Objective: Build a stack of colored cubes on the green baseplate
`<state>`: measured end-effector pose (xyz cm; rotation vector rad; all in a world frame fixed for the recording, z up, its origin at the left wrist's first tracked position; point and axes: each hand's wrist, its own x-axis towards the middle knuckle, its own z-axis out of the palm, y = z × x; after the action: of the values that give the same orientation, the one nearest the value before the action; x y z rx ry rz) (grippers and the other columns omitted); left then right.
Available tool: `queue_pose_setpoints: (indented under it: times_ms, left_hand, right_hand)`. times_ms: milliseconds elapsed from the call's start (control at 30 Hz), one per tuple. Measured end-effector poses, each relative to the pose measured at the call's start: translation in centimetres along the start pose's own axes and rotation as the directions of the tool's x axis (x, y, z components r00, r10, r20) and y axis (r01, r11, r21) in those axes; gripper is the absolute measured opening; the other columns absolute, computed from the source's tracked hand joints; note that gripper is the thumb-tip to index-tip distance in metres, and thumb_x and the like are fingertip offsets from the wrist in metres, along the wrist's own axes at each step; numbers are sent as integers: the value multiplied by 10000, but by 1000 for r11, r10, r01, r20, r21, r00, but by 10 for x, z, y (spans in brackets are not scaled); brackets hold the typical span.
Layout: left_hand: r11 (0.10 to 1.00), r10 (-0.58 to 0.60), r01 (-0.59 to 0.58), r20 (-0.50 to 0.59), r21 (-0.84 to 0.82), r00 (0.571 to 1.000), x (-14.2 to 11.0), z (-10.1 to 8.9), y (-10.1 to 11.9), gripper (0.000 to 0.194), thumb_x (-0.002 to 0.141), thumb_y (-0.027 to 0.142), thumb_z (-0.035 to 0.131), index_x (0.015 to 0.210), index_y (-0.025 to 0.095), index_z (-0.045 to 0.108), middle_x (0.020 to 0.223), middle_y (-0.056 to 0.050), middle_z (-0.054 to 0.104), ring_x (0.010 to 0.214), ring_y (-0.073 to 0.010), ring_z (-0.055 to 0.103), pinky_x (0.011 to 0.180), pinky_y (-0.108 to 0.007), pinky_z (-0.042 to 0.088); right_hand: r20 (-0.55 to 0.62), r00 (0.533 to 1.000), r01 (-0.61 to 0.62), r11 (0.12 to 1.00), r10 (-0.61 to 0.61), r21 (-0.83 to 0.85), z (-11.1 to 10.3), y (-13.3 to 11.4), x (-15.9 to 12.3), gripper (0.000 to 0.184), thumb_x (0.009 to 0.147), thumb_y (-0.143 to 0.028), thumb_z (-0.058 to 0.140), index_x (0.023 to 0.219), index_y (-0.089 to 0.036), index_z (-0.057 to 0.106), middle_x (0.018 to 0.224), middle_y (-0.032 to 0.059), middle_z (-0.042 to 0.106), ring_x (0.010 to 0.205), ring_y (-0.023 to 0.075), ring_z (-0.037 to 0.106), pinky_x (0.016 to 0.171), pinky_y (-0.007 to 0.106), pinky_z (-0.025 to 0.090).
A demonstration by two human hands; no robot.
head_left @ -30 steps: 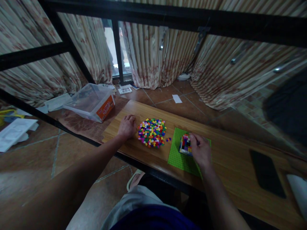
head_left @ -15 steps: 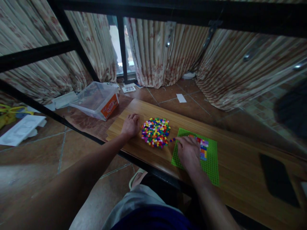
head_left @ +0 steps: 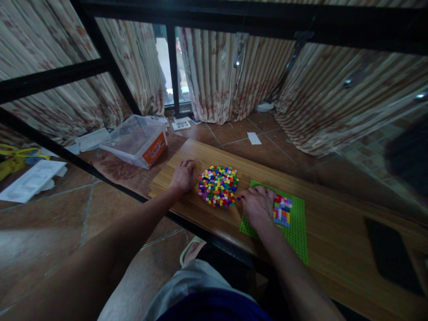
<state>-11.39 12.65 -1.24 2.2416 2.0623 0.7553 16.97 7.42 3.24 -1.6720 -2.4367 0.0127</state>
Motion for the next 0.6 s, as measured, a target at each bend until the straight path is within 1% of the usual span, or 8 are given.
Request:
queue_pose_setpoints:
  times_ms: [67,167,233,300,367,467,600]
  left_hand:
    - [1000,2,-2,-7,8,1000,0,1,-1,295,868,136,474,1106,167,645,1197,-130,643,1136,-286,569,1029,-449,469]
    - [1000,9,-9,-20,6,1000,0,2,-2,290,869,139,473,1102,170,643,1198,-125,643,1142,-284,566,1034,-447,467]
    - [1000,7,-7,-17,-3,1000,0,1,-2,277,872,141,469,1084,168,644,1190,-126,645,1134,-281,568,1038,-448,463]
    - [1000,2,-2,-9,-12,1000,0,0,-1,270,874,145,467,1076,162,645,1187,-136,645,1127,-282,568,1037,-449,462]
    - [1000,-3,3,-6,-19,1000,0,0,0,273,879,150,461,1080,157,646,1188,-144,645,1126,-285,567,1037,-453,462]
    - [1000,-1,1,-10,-14,1000,0,-2,1,279,879,149,454,1080,166,646,1186,-133,648,1126,-286,565,1032,-453,467]
    - [1000,9,-9,-23,-1,1000,0,-2,1,275,862,149,468,1070,172,645,1184,-124,647,1114,-288,570,1014,-449,479]
  right_hand:
    - [-34,999,-9,999,11,50,-3,-2,-4,221,900,-212,494,809,-229,696,867,79,706,930,262,513,868,437,310]
    - [-133,988,-42,972,74,230,-12,0,-17,256,924,-254,448,917,-225,703,930,72,714,898,231,576,877,398,391]
    - [-212,964,-75,926,163,369,-17,7,-29,285,927,-290,436,979,-216,707,990,80,715,910,221,615,874,377,444]
    - [-261,929,-117,878,261,463,-22,18,-41,309,921,-329,442,1011,-215,714,1046,89,711,942,225,638,870,381,481]
    - [-267,903,-168,851,335,498,-24,32,-50,332,913,-352,438,1014,-219,725,1068,94,708,960,237,645,874,408,499]
    - [-238,890,-237,840,389,488,-23,48,-57,355,895,-378,442,990,-208,739,1050,107,711,970,258,646,889,453,502]
    - [-187,879,-301,814,439,496,-17,54,-55,358,874,-422,476,984,-200,735,1024,109,721,928,262,663,871,465,515]
